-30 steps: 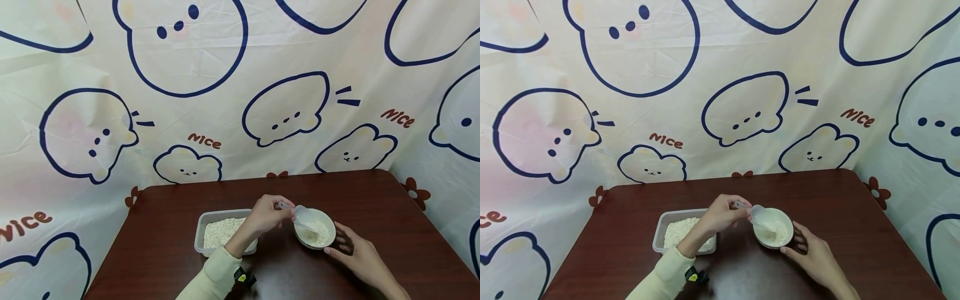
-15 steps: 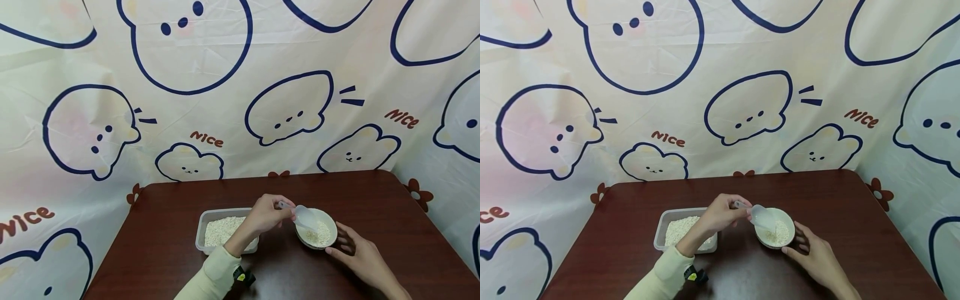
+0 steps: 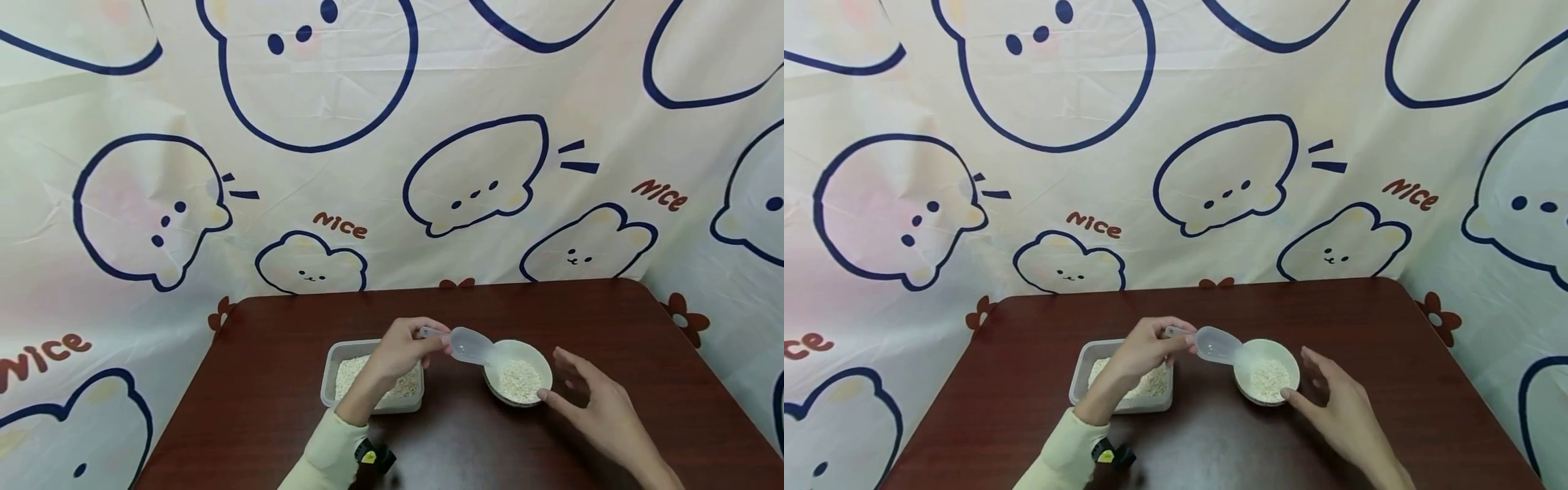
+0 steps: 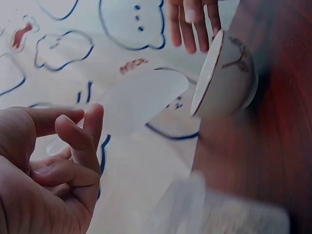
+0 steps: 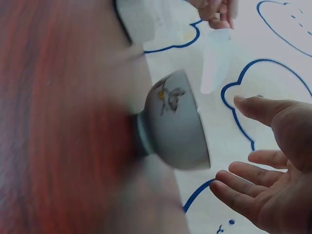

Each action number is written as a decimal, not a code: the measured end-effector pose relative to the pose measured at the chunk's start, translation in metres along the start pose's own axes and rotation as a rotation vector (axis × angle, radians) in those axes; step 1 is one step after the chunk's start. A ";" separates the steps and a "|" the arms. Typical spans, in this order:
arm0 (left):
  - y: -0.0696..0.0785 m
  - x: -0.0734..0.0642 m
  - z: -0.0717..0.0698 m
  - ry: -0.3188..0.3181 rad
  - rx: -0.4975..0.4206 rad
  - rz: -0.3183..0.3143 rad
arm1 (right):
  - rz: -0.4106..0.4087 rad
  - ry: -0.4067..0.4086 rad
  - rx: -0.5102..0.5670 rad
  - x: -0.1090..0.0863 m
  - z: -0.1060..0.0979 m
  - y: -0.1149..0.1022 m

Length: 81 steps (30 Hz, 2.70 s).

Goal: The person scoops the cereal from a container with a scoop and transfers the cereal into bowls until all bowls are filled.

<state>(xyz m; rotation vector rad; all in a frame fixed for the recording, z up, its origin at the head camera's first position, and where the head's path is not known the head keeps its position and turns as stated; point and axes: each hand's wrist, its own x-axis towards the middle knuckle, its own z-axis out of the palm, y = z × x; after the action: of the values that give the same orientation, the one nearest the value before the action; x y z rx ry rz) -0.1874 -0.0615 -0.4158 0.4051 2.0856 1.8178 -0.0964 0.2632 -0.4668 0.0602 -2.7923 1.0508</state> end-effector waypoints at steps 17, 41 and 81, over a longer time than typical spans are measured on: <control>-0.019 -0.061 -0.086 0.158 0.072 -0.127 | -0.180 0.018 0.104 0.002 0.016 -0.048; -0.034 -0.084 -0.113 0.201 0.150 -0.160 | -0.267 -0.103 0.138 0.005 0.062 -0.070; -0.025 -0.098 -0.137 0.316 0.365 -0.202 | -0.163 -0.319 0.322 0.023 0.141 -0.098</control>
<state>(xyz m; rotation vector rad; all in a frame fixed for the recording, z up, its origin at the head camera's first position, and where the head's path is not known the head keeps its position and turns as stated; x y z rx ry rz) -0.1587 -0.2295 -0.4171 -0.0142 2.5775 1.4605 -0.1291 0.0974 -0.5034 0.5267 -2.7857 1.5537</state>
